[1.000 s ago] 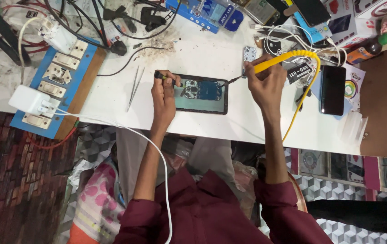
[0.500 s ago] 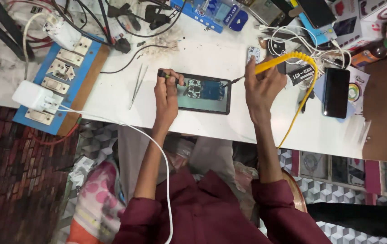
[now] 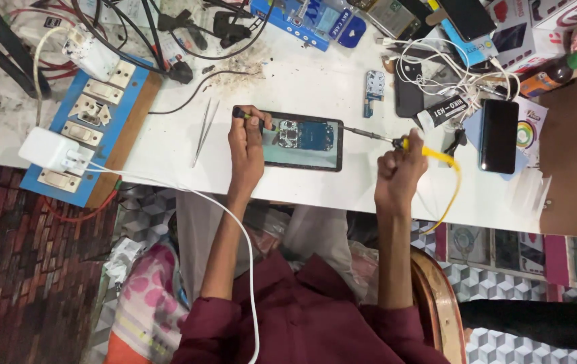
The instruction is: The person uses a soldering iron and tweezers to work on the exposed circuit board of a disassembled tablet. They repeatedly apply heat to specific points on the board while holding the device steady, focusing on a small area throughout the clip.
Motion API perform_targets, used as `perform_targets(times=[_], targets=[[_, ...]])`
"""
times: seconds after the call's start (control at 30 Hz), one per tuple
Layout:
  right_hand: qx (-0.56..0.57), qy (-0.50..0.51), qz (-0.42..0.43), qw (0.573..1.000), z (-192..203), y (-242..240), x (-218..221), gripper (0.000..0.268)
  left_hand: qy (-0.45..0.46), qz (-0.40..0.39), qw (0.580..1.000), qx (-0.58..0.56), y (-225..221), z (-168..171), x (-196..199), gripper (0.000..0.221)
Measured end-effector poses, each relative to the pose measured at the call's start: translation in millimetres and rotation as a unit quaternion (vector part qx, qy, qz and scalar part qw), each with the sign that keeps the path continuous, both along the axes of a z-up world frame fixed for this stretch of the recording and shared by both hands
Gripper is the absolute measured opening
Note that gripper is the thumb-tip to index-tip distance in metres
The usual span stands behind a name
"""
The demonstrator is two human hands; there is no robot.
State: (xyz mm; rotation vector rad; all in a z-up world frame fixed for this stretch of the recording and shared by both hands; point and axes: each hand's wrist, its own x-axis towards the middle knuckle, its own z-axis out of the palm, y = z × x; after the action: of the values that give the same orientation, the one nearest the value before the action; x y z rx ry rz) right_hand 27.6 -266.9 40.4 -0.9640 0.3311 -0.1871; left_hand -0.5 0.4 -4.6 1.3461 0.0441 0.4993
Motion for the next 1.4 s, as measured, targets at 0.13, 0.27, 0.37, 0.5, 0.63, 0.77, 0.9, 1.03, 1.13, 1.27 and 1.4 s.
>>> perform_targets(times=[0.13,0.27,0.37,0.5,0.63,0.77,0.9,1.03,1.13,1.27,1.4], targets=[[0.126,0.060,0.051,0.989,-1.4,-7.3,-16.1,0.026,-0.009,-0.001,1.000,0.017,2.0,-1.7,2.3,0.031],[0.166,0.047,0.064,0.983,4.8,-3.3,-23.6,0.027,-0.012,0.001,1.000,0.010,0.9,-1.8,1.9,0.031],[0.165,0.007,0.076,0.983,8.0,1.2,-25.8,0.023,-0.036,0.000,0.999,0.015,-0.5,-2.6,0.7,0.030],[0.098,-0.008,0.000,0.995,-2.0,13.9,-25.3,0.016,-0.018,0.003,1.000,0.004,1.0,-1.9,1.4,0.027],[0.055,-0.067,-0.008,0.996,-26.8,31.7,-23.1,0.021,-0.013,0.011,1.000,0.016,0.0,0.8,0.3,0.025],[-0.005,-0.084,-0.024,0.996,-44.0,42.4,-19.8,0.017,-0.005,0.012,1.000,0.001,-0.2,5.4,-3.0,0.023],[-0.046,-0.077,-0.007,0.996,-48.5,47.5,-19.0,0.015,0.006,0.013,1.000,0.000,0.6,8.2,-2.7,0.023],[-0.096,-0.100,0.009,0.990,-49.1,52.1,-24.6,0.020,0.016,0.013,1.000,-0.009,0.5,6.1,-0.9,0.020],[-0.113,-0.109,0.017,0.987,-46.7,54.6,-25.1,0.021,0.022,0.014,1.000,-0.008,0.5,4.8,1.0,0.019],[-0.132,-0.094,0.013,0.987,-43.4,54.9,-24.7,0.022,0.005,0.008,1.000,-0.020,0.1,3.5,1.5,0.018],[-0.147,-0.096,0.022,0.984,-42.5,56.9,-24.0,0.023,0.028,0.009,0.999,-0.029,0.4,3.6,1.2,0.018]])
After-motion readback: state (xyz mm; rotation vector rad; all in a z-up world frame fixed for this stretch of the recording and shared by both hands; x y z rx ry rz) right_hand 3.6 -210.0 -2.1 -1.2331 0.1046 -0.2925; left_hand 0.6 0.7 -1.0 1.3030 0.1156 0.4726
